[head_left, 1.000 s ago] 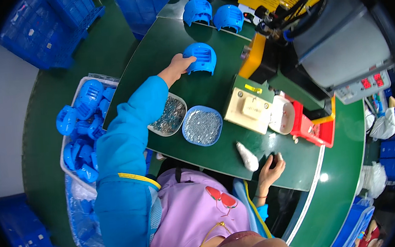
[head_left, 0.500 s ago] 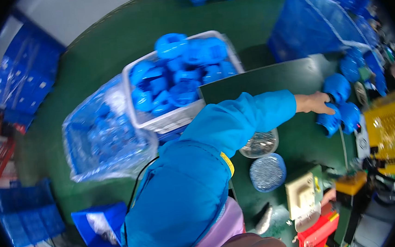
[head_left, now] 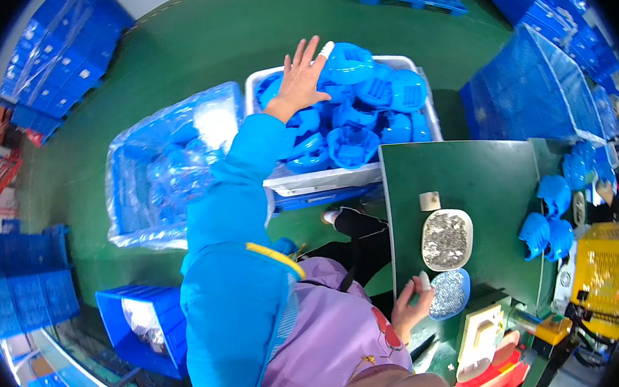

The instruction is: The person assembles blue plastic housing components by inserting small metal fasteners into them using a manual bench press.

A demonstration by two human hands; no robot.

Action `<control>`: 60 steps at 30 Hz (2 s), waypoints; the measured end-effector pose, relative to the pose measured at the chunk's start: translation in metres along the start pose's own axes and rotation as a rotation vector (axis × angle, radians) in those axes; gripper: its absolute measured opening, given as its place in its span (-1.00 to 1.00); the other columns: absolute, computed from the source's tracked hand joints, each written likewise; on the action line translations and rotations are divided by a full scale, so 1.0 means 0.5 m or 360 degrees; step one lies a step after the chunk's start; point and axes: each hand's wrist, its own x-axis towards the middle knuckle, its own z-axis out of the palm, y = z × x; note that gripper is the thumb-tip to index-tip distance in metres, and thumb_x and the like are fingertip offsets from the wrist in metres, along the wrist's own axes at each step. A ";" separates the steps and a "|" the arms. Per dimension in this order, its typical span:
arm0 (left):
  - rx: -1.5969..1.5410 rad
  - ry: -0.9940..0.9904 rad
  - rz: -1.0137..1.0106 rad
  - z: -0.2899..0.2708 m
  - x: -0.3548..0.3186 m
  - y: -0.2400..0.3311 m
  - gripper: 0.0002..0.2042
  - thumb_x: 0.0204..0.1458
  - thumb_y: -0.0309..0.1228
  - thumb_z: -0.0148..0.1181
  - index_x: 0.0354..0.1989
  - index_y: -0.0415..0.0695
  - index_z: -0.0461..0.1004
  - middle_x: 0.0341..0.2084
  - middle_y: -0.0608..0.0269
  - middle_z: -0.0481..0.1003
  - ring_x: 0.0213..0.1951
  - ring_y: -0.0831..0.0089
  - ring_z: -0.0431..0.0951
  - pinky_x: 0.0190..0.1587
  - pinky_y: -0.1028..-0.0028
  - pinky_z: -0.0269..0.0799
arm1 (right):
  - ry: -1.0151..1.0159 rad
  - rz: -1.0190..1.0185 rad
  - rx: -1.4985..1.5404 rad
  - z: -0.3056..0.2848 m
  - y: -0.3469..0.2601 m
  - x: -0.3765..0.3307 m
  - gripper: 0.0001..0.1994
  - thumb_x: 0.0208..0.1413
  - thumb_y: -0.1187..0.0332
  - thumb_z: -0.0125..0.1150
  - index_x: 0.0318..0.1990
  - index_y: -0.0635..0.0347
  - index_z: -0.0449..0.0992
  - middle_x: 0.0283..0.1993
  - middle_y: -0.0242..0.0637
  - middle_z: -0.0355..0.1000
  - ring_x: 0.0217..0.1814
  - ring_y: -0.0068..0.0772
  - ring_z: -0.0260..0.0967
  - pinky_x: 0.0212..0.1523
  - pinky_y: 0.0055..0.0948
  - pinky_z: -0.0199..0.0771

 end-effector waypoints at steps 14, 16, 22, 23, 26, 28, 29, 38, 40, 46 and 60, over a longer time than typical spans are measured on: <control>-0.0290 0.0151 0.0110 0.011 0.104 0.101 -0.24 -0.29 -0.30 0.50 0.18 -0.22 0.36 0.05 -0.06 0.48 0.20 -0.02 0.40 0.13 0.13 0.44 | -0.0083 0.0164 -0.0097 0.032 0.010 0.005 -0.64 0.01 0.56 0.33 0.01 0.26 0.50 -0.29 -0.17 0.41 -0.42 -0.28 0.39 -0.44 -0.34 0.44; -0.0691 0.0180 0.0475 -0.041 0.079 0.182 -0.20 -0.31 -0.34 0.53 0.22 -0.21 0.33 0.12 -0.06 0.44 0.24 -0.07 0.36 0.20 0.14 0.39 | -0.0152 0.0125 -0.0077 0.036 -0.006 0.030 -0.64 -0.01 0.51 0.35 0.00 0.23 0.50 -0.27 -0.15 0.40 -0.40 -0.23 0.40 -0.43 -0.29 0.45; -0.0857 -0.0117 0.1789 0.077 0.028 0.638 -0.31 -0.25 -0.48 0.46 0.18 -0.20 0.35 0.12 0.06 0.43 0.31 -0.06 0.25 0.18 0.12 0.41 | -0.0123 0.0043 -0.0053 0.027 -0.008 0.052 -0.65 -0.01 0.48 0.34 -0.02 0.26 0.48 -0.24 -0.11 0.40 -0.29 -0.05 0.43 -0.31 -0.20 0.48; -0.0809 -0.0139 0.1917 0.126 0.021 0.704 -0.35 -0.26 -0.52 0.44 0.13 -0.19 0.38 0.10 0.05 0.43 0.31 -0.06 0.24 0.20 0.13 0.39 | -0.0123 0.0018 -0.0054 0.030 -0.009 0.051 -0.65 -0.01 0.49 0.33 -0.02 0.27 0.48 -0.24 -0.11 0.40 -0.28 -0.04 0.43 -0.29 -0.19 0.49; -0.0646 -0.0455 0.1969 0.219 -0.016 0.835 -0.67 -0.11 -0.54 0.26 -0.09 -0.11 0.48 -0.04 0.06 0.47 0.16 -0.02 0.39 -0.11 0.16 0.57 | -0.0117 -0.0066 -0.0042 0.030 -0.016 0.039 -0.65 0.00 0.49 0.32 -0.01 0.21 0.48 -0.22 -0.10 0.41 -0.27 -0.01 0.43 -0.29 -0.15 0.48; -0.0471 -0.0509 0.2105 0.247 -0.054 0.901 -0.53 -0.09 -0.42 0.32 0.07 -0.01 0.42 0.04 0.09 0.43 0.18 0.01 0.37 -0.11 0.12 0.56 | -0.0121 -0.0013 -0.0084 0.027 -0.005 0.020 -0.64 0.01 0.49 0.32 0.01 0.21 0.49 -0.21 -0.07 0.43 -0.25 0.02 0.43 -0.28 -0.14 0.47; -0.0548 -0.0431 0.2208 0.217 -0.065 0.905 -0.21 -0.19 -0.28 0.47 0.30 0.04 0.24 0.19 0.10 0.33 0.27 -0.01 0.26 0.04 -0.05 0.45 | -0.0105 0.0020 -0.0062 0.018 -0.003 0.015 -0.64 0.01 0.51 0.30 0.02 0.22 0.50 -0.19 -0.05 0.44 -0.24 0.05 0.44 -0.27 -0.13 0.48; -0.0303 0.0129 0.0883 0.241 0.210 0.447 -0.25 -0.40 -0.11 0.56 0.05 -0.18 0.45 0.12 -0.19 0.31 0.18 -0.20 0.24 0.15 -0.08 0.28 | -0.0243 0.0098 0.0020 0.024 -0.008 0.028 -0.68 0.03 0.53 0.29 -0.02 0.29 0.47 -0.22 -0.06 0.38 -0.30 -0.03 0.40 -0.33 -0.17 0.44; 0.0018 -0.0479 0.0295 0.220 0.252 0.337 -0.03 -0.34 0.13 0.50 0.28 -0.14 0.32 0.34 -0.16 0.15 0.39 -0.29 0.00 0.28 -0.28 0.04 | -0.0191 0.0069 -0.0037 0.028 -0.008 0.035 -0.66 0.02 0.54 0.31 -0.01 0.30 0.46 -0.25 -0.08 0.36 -0.33 -0.05 0.37 -0.36 -0.17 0.42; -0.0021 -0.0970 -0.0105 0.281 0.287 0.167 0.09 -0.36 0.39 0.33 0.35 -0.09 0.27 0.42 -0.05 0.07 0.43 -0.16 -0.03 0.32 -0.24 0.01 | -0.0191 0.0091 -0.0081 0.036 -0.009 0.031 -0.66 0.01 0.54 0.32 -0.02 0.29 0.47 -0.27 -0.11 0.35 -0.36 -0.10 0.37 -0.38 -0.20 0.42; -0.0118 -0.1419 -0.0023 0.216 0.321 0.146 0.26 -0.39 0.45 0.25 0.47 -0.13 0.00 0.43 -0.11 0.02 0.44 -0.03 0.04 0.43 0.19 0.03 | -0.0152 0.0160 -0.0082 0.037 -0.014 0.036 -0.70 -0.01 0.54 0.32 -0.07 0.25 0.48 -0.26 -0.12 0.37 -0.36 -0.08 0.40 -0.43 -0.20 0.43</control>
